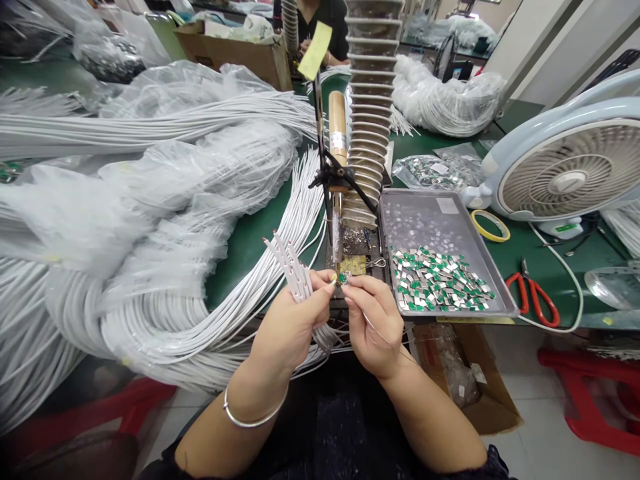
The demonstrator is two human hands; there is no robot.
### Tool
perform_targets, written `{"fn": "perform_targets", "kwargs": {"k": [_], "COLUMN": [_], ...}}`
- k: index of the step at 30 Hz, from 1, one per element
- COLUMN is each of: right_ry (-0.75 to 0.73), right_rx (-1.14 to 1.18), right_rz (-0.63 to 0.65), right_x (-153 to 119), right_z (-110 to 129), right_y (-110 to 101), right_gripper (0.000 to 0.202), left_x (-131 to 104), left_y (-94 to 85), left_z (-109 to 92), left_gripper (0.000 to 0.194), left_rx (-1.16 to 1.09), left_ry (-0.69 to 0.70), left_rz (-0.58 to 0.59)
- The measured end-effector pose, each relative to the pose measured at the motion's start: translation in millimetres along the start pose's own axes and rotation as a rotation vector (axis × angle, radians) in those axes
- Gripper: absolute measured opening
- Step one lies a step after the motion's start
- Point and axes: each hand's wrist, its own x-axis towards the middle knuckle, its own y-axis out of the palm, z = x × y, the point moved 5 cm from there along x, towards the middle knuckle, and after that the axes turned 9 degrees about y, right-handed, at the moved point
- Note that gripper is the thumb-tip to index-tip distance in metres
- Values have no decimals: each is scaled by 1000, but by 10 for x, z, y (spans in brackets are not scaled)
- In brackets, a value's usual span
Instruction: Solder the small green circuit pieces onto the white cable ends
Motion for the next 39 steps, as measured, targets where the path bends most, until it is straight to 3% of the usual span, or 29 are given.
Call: {"fn": "perform_targets", "kwargs": {"k": [16, 22, 26, 30, 34, 39], "right_ry": [12, 28, 177, 374, 432, 438], "right_rx": [55, 172, 278, 279, 302, 271], "right_rz": [83, 89, 87, 192, 308, 268], "right_x": [-74, -110, -128, -122, -121, -155], "right_z": [-28, -67, -135, -177, -149, -152], "right_y": [17, -2, -13, 13, 36, 24], "right_gripper": [26, 27, 31, 24, 15, 11], "left_x": [-20, -18, -27, -55, -66, -61], "left_y": [-64, -87, -96, -105, -100, -124], "left_z": [92, 73, 58, 44, 48, 70], "left_gripper": [16, 18, 14, 9, 6, 6], "left_rx": [13, 62, 170, 290, 325, 333], "left_ry": [-27, 54, 122, 177, 219, 195], "left_rz": [3, 32, 128, 212, 265, 234]}}
